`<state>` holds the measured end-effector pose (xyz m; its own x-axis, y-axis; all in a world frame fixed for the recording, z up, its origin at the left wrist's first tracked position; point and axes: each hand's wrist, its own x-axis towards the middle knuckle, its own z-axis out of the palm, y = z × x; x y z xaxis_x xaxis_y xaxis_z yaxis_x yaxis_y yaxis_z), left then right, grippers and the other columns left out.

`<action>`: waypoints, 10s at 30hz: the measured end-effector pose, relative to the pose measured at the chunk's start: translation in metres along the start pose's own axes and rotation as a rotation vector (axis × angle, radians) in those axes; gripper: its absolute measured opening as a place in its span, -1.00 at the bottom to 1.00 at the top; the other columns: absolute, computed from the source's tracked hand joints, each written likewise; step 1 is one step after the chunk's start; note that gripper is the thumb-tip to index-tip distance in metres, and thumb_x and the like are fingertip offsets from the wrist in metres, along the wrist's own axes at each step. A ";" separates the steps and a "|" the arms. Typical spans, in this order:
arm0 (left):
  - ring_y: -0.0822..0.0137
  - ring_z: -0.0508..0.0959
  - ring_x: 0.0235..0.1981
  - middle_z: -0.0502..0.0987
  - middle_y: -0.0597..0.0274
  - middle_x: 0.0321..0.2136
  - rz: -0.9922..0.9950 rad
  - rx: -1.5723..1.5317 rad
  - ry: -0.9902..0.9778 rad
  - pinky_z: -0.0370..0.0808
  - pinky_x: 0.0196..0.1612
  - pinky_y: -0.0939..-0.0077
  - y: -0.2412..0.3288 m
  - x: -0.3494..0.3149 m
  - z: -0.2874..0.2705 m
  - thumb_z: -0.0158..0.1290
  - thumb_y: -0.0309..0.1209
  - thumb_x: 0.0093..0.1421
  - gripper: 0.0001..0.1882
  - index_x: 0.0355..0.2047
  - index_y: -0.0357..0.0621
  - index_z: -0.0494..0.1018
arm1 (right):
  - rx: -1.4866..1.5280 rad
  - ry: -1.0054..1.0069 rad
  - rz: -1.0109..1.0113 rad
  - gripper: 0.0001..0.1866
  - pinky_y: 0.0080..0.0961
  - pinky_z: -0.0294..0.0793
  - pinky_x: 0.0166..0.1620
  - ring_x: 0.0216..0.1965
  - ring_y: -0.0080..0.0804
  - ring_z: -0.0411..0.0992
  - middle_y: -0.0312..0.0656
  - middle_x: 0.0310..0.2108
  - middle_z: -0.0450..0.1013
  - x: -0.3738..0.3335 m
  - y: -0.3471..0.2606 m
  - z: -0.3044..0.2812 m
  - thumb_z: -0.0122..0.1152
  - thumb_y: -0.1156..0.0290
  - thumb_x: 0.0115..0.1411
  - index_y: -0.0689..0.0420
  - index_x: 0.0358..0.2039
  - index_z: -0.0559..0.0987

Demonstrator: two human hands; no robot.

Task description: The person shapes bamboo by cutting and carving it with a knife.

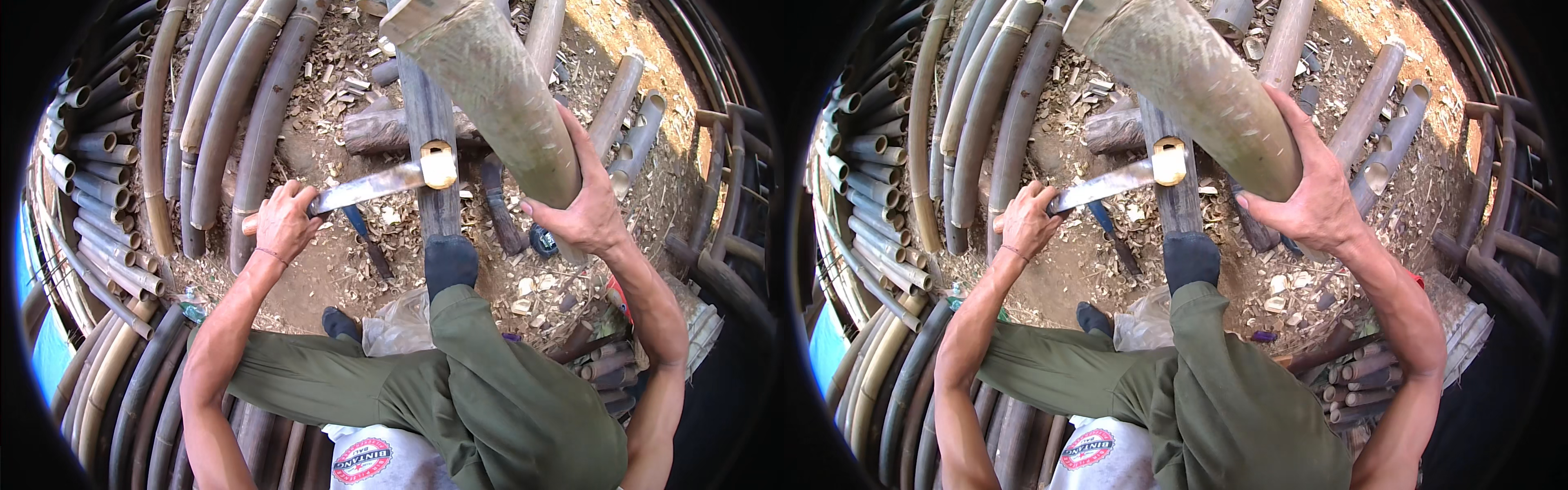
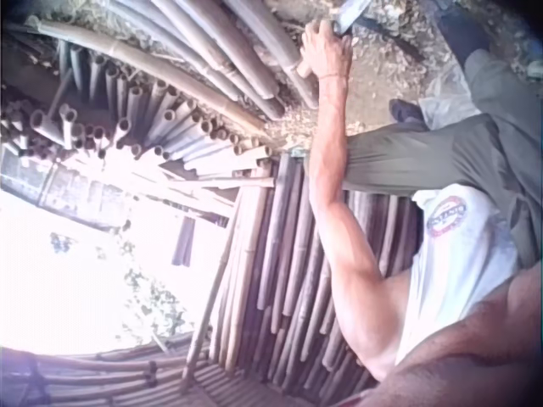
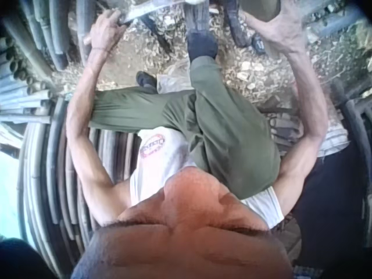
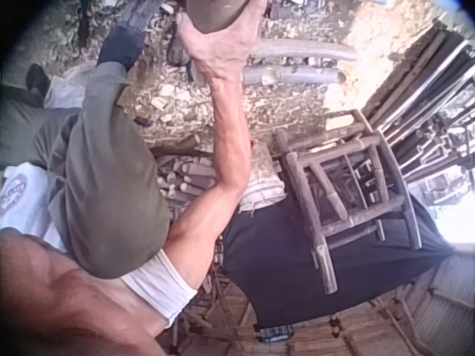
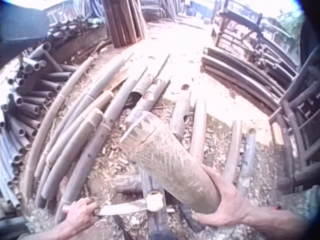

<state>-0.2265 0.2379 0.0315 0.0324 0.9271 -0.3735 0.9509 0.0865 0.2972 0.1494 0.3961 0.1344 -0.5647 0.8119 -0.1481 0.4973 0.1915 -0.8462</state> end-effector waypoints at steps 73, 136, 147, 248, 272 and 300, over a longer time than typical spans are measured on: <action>0.34 0.57 -0.08 0.57 0.12 -0.11 -0.152 -1.043 -0.426 0.52 0.02 0.40 0.089 -0.013 -0.008 0.14 -0.22 0.29 -0.62 -0.03 -0.26 0.50 | -0.287 -0.264 0.823 -0.15 -0.11 0.46 -0.07 -0.18 0.10 0.51 0.13 -0.25 0.54 -0.079 0.082 0.068 0.23 0.17 -0.03 0.15 0.28 0.19; 0.26 0.59 -0.16 0.57 -0.04 -0.25 -0.404 -0.910 -0.268 0.49 -0.04 0.30 0.154 -0.044 0.028 0.25 -0.33 -0.05 -0.34 0.08 -0.28 0.36 | 0.392 -0.427 0.831 -0.59 -0.41 0.53 -0.39 -0.55 -0.42 0.51 -0.11 -0.41 0.61 0.007 0.002 0.139 -0.13 0.18 0.42 0.32 -0.20 0.51; 0.12 0.66 -0.46 0.62 0.09 -0.53 0.181 0.030 -0.394 0.58 -0.39 0.24 0.110 0.108 -0.132 0.26 -0.34 -0.09 -0.79 -0.41 -0.13 0.61 | 1.889 0.139 0.944 -0.72 -0.36 0.64 -0.40 -0.51 -0.29 0.55 0.01 -0.25 0.57 0.048 -0.008 0.146 -0.06 0.29 0.38 0.26 -0.08 0.40; 0.29 0.69 -0.33 0.67 0.28 -0.44 0.528 0.591 -0.563 0.55 -0.35 0.40 0.186 0.184 -0.131 0.15 -0.33 0.11 -0.87 -0.42 -0.01 0.67 | 2.297 0.380 1.048 -0.61 -0.28 0.63 -0.07 -0.32 -0.27 0.60 -0.07 -0.31 0.59 0.038 0.013 0.147 -0.18 0.17 0.43 0.20 -0.09 0.53; 0.46 0.39 -0.74 0.43 0.25 -0.73 -0.675 -1.411 -0.499 0.32 -0.65 0.49 0.208 0.106 0.017 -0.08 -0.19 0.31 -0.55 -0.59 -0.30 0.44 | -0.050 -0.491 0.522 -0.65 -0.08 0.49 -0.34 -0.40 0.19 0.51 0.16 -0.53 0.49 0.029 0.038 0.046 0.18 0.37 0.08 0.12 -0.09 0.48; 0.24 0.57 -0.04 0.59 0.15 -0.08 -0.965 -2.914 -0.094 0.43 0.11 0.20 0.187 0.091 -0.007 -0.27 -0.21 0.42 -0.59 0.09 -0.19 0.37 | -0.917 -1.384 -0.298 -0.82 -0.35 0.57 -0.37 -0.40 -0.22 0.63 -0.13 -0.47 0.61 0.185 -0.049 0.064 0.27 0.35 0.04 0.16 -0.36 0.59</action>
<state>-0.0483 0.3407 0.0597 0.2439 0.5277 -0.8137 -0.9588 0.0053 -0.2839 -0.0214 0.5019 0.1153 -0.5680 -0.2737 -0.7762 0.1846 0.8767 -0.4442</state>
